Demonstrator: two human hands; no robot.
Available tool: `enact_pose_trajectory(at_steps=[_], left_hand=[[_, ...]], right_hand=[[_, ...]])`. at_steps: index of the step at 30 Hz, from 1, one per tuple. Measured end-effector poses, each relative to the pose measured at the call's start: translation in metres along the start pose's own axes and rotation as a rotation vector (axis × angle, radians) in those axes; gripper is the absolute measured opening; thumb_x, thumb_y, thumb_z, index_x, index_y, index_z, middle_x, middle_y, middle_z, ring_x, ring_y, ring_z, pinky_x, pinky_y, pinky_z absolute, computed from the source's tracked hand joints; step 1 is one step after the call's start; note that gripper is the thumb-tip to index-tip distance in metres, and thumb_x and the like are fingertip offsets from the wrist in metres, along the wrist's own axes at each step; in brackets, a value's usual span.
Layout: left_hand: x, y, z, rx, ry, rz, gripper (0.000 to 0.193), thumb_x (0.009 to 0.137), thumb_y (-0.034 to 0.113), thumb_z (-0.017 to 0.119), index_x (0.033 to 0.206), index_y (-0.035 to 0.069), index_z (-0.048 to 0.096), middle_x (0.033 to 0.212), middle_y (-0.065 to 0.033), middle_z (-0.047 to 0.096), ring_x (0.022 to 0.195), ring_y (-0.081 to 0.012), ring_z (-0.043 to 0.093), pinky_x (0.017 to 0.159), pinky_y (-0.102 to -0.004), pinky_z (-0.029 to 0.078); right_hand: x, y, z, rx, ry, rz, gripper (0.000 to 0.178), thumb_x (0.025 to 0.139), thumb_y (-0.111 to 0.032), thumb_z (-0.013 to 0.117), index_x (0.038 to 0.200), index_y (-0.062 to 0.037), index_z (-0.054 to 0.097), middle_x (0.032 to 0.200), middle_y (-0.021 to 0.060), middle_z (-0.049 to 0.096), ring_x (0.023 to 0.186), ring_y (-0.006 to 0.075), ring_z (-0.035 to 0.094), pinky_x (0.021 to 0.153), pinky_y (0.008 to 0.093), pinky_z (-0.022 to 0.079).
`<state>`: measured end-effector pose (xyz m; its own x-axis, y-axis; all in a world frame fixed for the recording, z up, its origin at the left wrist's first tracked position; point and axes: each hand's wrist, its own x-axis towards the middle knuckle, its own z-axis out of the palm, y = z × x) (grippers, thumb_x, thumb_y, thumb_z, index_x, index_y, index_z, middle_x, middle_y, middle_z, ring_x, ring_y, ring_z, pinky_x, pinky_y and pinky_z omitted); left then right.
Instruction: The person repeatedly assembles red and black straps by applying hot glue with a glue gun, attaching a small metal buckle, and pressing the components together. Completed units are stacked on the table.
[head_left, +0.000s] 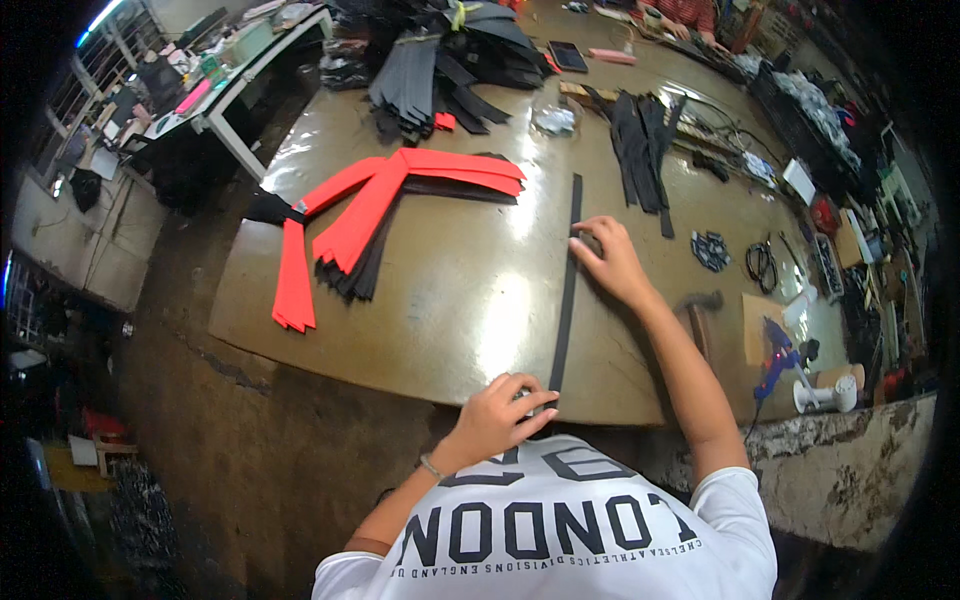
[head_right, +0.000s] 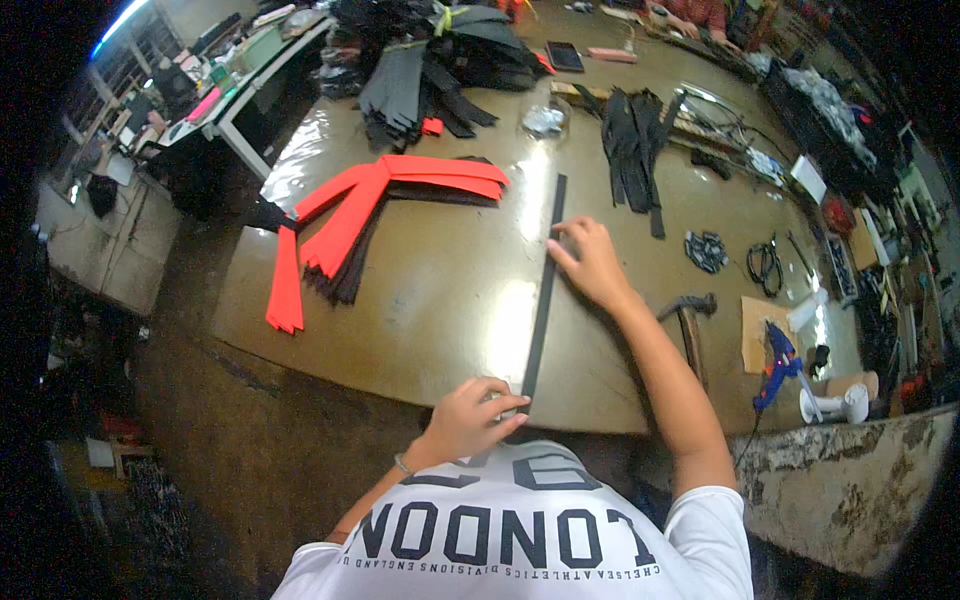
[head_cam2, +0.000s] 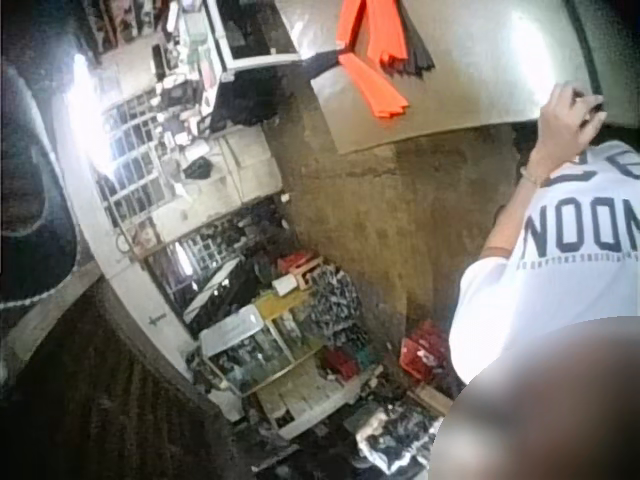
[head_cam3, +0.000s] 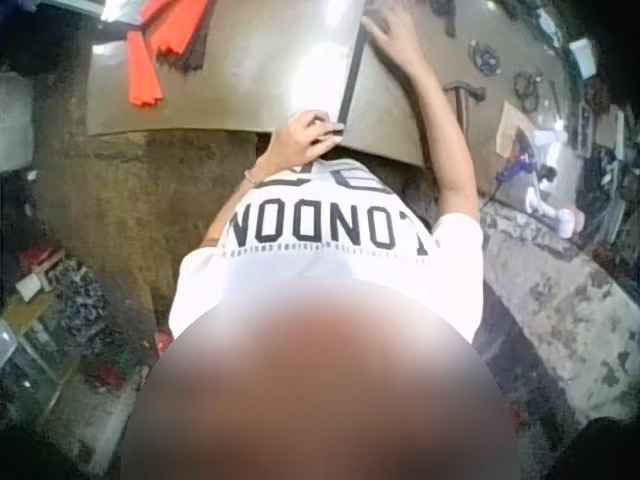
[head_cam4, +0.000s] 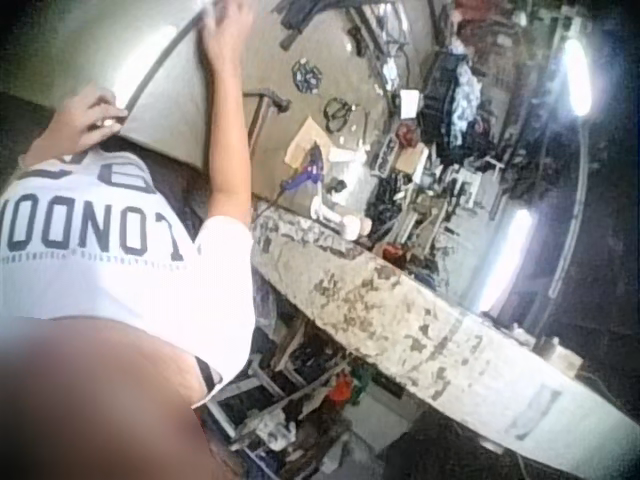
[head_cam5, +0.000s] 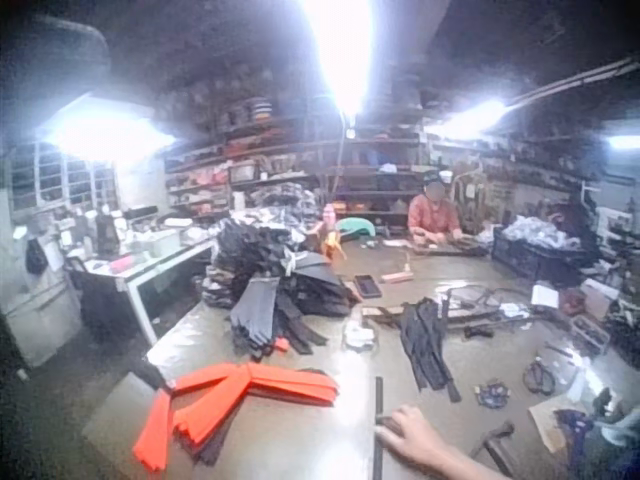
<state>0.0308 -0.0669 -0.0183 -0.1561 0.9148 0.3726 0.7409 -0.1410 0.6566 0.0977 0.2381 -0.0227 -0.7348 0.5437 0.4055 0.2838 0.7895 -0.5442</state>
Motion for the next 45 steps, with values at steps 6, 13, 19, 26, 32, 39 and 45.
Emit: enact_pose_trajectory(at_steps=[6,13,19,26,32,39,45], left_hand=[[0.006,0.001,-0.005,0.017,-0.03,0.123,0.021,0.078,0.021,0.077,0.097,0.014,0.073,0.093,0.0016,0.061,0.072,-0.0177,0.055,0.061,-0.0292,0.049],[0.007,0.003,0.0,0.084,-0.006,0.199,0.016,0.078,0.02,0.076,0.093,0.016,0.074,0.106,0.0072,0.068,0.071,-0.0144,0.055,0.059,-0.0254,0.049],[0.005,0.003,0.009,0.18,-0.007,0.247,0.018,0.075,0.022,0.077,0.093,0.022,0.076,0.11,0.0144,0.07,0.068,-0.0116,0.053,0.06,-0.0217,0.051],[0.007,0.005,0.016,0.127,-0.015,0.199,0.018,0.075,0.025,0.077,0.092,0.022,0.078,0.105,0.0151,0.072,0.066,-0.0103,0.054,0.061,-0.0205,0.049],[0.011,0.007,0.014,0.129,0.043,0.236,0.019,0.069,0.024,0.082,0.088,0.022,0.077,0.101,0.0118,0.073,0.062,-0.0104,0.055,0.058,-0.0212,0.049],[0.012,0.008,0.011,0.112,-0.005,0.218,0.019,0.073,0.027,0.08,0.092,0.025,0.077,0.103,0.0095,0.072,0.063,-0.0117,0.055,0.058,-0.0223,0.048],[0.012,0.011,0.009,0.131,-0.025,0.145,0.025,0.073,0.03,0.081,0.098,0.026,0.076,0.104,0.0084,0.069,0.065,-0.0128,0.058,0.058,-0.0249,0.05]], right_hand=[[-0.029,-0.005,0.007,-0.048,0.047,-0.057,0.029,0.088,-0.025,0.069,0.109,-0.0051,0.067,0.119,0.0124,0.06,0.115,0.0315,0.051,0.1,0.0398,0.041],[-0.029,-0.007,0.006,-0.042,0.063,-0.052,0.03,0.088,-0.022,0.068,0.112,-0.0044,0.068,0.123,0.0119,0.061,0.116,0.0311,0.051,0.101,0.0391,0.041],[-0.033,-0.005,0.005,-0.003,0.102,-0.008,0.028,0.087,-0.02,0.068,0.109,-0.0026,0.07,0.121,0.0122,0.062,0.115,0.0313,0.052,0.099,0.0395,0.043],[-0.039,-0.005,0.005,0.005,0.125,-0.033,0.028,0.085,-0.019,0.069,0.108,-0.0014,0.07,0.12,0.0145,0.063,0.113,0.0337,0.053,0.1,0.041,0.043],[-0.032,-0.008,0.005,0.003,0.113,-0.008,0.029,0.085,-0.018,0.069,0.109,-0.002,0.069,0.12,0.0146,0.062,0.115,0.0338,0.052,0.101,0.0419,0.042],[-0.102,-0.064,-0.076,0.071,0.249,0.178,0.026,0.089,-0.019,0.068,0.11,-0.0033,0.069,0.122,0.0165,0.062,0.116,0.0353,0.056,0.097,0.0403,0.046],[-0.253,-0.003,-0.157,-0.577,1.246,0.913,0.031,0.087,-0.017,0.074,0.105,-0.0009,0.054,0.11,0.0125,0.055,0.101,0.0235,0.054,0.089,0.0379,0.045]])
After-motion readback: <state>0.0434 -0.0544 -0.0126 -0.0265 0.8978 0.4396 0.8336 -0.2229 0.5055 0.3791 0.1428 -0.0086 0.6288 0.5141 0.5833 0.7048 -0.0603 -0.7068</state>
